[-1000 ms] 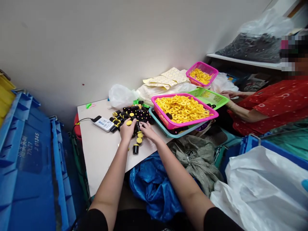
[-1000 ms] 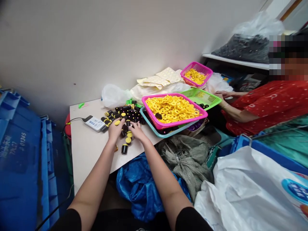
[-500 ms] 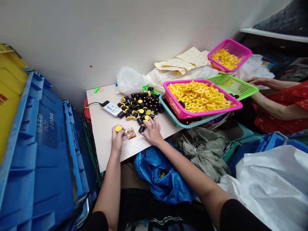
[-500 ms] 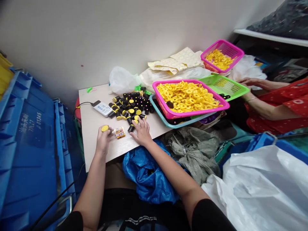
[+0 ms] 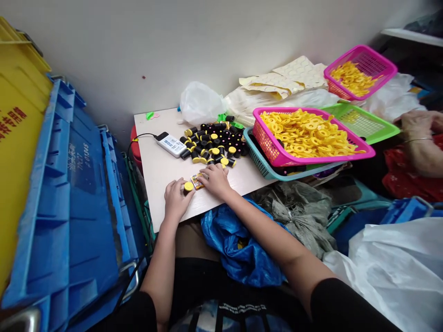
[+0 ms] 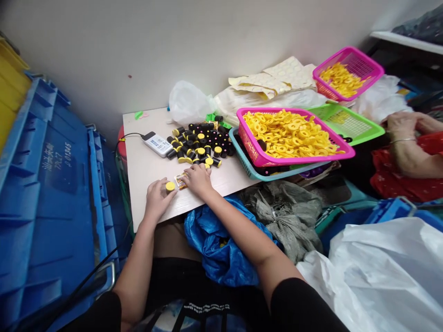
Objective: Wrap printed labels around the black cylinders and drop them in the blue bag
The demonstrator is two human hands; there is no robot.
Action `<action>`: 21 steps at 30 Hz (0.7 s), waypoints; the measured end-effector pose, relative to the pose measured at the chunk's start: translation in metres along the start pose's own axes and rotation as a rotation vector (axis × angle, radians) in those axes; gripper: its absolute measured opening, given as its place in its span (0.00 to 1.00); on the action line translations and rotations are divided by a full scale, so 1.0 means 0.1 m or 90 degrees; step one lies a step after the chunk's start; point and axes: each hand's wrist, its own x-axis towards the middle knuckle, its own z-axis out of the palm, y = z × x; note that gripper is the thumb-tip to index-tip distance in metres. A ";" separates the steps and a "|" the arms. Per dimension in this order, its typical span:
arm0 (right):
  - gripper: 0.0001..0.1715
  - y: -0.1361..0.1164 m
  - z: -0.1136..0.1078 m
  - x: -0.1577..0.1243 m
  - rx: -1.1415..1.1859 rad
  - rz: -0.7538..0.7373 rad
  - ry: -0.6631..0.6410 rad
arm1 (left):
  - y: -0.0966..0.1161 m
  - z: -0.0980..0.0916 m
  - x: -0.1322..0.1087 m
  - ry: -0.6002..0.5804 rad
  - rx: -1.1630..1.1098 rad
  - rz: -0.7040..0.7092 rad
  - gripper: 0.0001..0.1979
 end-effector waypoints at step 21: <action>0.27 1.16 -0.78 -1.02 0.087 0.449 0.384 | 1.32 0.05 -0.15 -0.172 -0.456 0.187 0.06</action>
